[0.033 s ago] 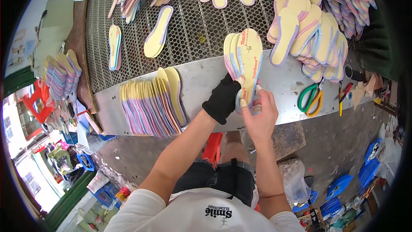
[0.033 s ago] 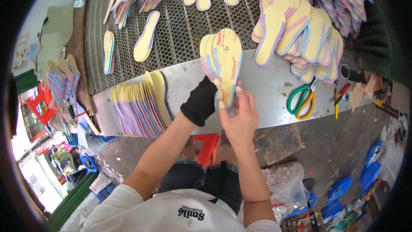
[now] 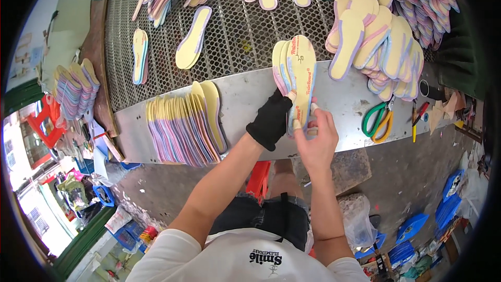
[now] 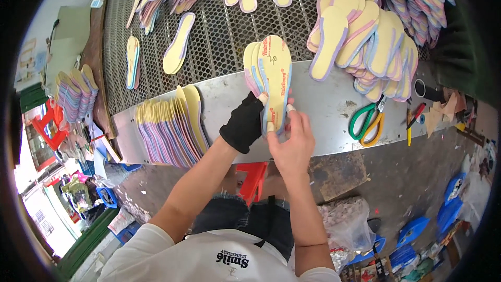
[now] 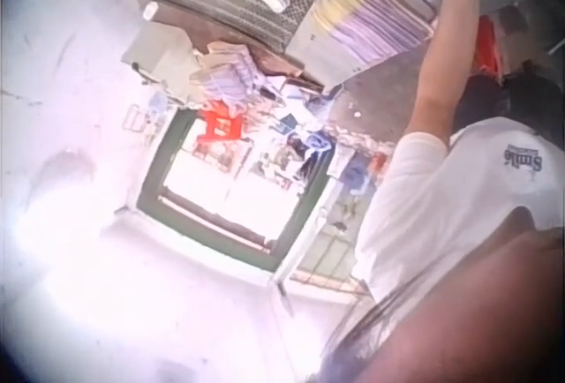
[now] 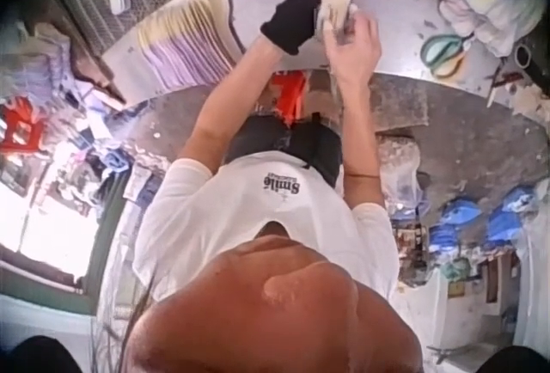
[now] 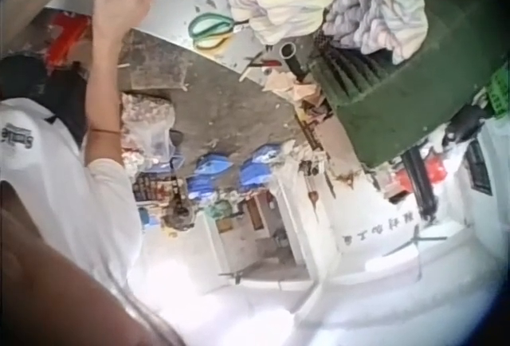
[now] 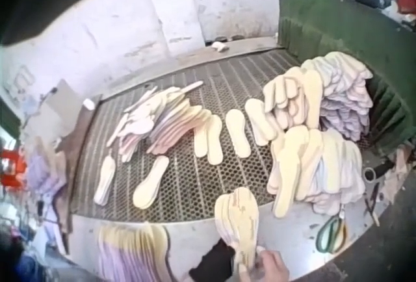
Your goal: The recorder is sorting and bundling colorful shoe insoles in a manufacturing environment.
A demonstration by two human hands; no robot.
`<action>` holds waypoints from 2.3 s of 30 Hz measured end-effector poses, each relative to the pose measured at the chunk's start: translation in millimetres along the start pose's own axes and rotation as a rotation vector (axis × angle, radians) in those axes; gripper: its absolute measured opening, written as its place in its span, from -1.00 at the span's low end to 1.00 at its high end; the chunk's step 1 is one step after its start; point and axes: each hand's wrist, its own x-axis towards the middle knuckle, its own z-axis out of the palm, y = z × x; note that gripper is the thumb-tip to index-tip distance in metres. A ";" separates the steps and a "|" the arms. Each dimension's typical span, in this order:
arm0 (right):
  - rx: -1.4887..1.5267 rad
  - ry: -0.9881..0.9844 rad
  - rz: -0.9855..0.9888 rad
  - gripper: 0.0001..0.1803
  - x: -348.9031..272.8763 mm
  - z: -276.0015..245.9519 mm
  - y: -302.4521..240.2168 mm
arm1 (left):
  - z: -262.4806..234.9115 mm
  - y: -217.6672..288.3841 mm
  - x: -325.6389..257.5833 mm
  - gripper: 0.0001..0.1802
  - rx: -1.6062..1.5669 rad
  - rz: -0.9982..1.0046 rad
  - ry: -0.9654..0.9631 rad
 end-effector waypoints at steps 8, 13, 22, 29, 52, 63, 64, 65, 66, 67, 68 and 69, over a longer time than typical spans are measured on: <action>0.038 -0.130 0.057 -0.67 22.4 6.8 -3.5 | 4.8 -6.9 8.3 -0.45 0.303 0.131 0.375; -0.228 0.036 -0.270 -0.64 25.6 18.5 16.7 | 1.2 -9.6 6.6 -0.50 0.380 0.109 0.419; 0.161 -0.056 0.115 -0.64 36.1 22.1 35.4 | -14.4 -18.1 2.7 -0.49 0.418 0.103 0.422; 0.396 0.059 0.130 -0.83 33.9 17.8 64.3 | -43.9 19.1 16.9 -0.45 0.605 0.225 0.247; 0.330 0.085 0.116 -0.87 -1.8 28.9 70.8 | -100.1 196.5 -9.8 -0.52 2.071 0.188 0.391; 0.426 -0.032 0.182 -0.85 -42.0 76.3 36.3 | -98.8 226.2 -12.6 -0.77 2.134 -0.133 -0.428; 0.404 -0.022 0.190 -0.85 -43.4 76.3 36.9 | -102.8 243.6 -10.7 -0.74 2.025 -0.068 -0.452; 0.382 -0.012 0.198 -0.85 -44.3 77.3 36.9 | -105.6 257.1 -7.6 -0.74 2.035 0.037 -0.363; 0.380 -0.009 0.200 -0.85 -45.7 78.4 36.6 | -105.9 269.1 -4.8 -0.74 2.035 0.140 -0.276; 0.382 0.009 0.203 -0.85 -46.6 79.4 35.9 | -102.3 284.5 -1.1 -0.75 1.974 0.039 -0.223; 0.383 0.027 0.207 -0.84 -47.4 80.5 35.5 | -99.6 299.3 2.5 -0.76 1.910 -0.061 -0.172; 0.383 0.029 0.209 -0.84 -48.3 83.0 35.1 | -109.7 317.0 9.3 -0.73 1.970 0.064 -0.214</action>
